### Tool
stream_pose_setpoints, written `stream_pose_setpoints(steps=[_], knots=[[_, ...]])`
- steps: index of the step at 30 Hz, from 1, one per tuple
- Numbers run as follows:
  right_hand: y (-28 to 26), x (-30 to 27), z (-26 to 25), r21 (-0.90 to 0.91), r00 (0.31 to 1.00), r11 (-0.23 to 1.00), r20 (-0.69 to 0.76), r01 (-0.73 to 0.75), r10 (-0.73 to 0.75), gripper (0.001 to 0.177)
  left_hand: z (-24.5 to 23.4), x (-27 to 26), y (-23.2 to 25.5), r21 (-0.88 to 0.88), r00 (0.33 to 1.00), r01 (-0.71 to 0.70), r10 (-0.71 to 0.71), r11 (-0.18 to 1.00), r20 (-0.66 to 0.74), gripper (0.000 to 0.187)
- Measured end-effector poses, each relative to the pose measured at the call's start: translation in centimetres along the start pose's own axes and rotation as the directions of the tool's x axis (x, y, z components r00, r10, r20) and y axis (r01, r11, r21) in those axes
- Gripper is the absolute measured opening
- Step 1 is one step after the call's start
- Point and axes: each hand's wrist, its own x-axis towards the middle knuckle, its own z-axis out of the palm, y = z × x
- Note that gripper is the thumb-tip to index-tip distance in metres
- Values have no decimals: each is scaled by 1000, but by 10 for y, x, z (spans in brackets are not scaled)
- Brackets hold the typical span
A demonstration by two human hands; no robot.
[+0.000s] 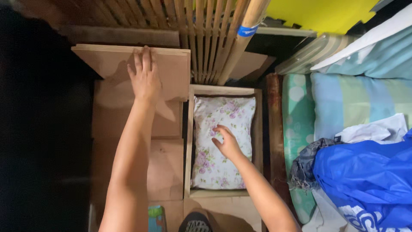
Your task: The person folds and places various clothing items and a pillow into a wooden drawer. They handle a pink cloth, a blue bag, a patterned cloth, a black bag, and a floral pillow, arranging them neatly inside the drawer.
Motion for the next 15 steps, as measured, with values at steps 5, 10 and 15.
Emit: stream_pose_setpoints(steps=[5,10,15], knots=[[-8,-13,-16,-6,998,998,38,-56,57,39,-12,2,-4,-72,995,29,-22,997,96,87],[-2,-41,-42,-39,1000,999,-16,-14,13,40,-15,9,9,-73,987,84,-74,994,140,61],[-11,-55,-51,0,997,997,-2,-82,82,42,-10,-23,-4,-157,992,53,-34,986,120,26]])
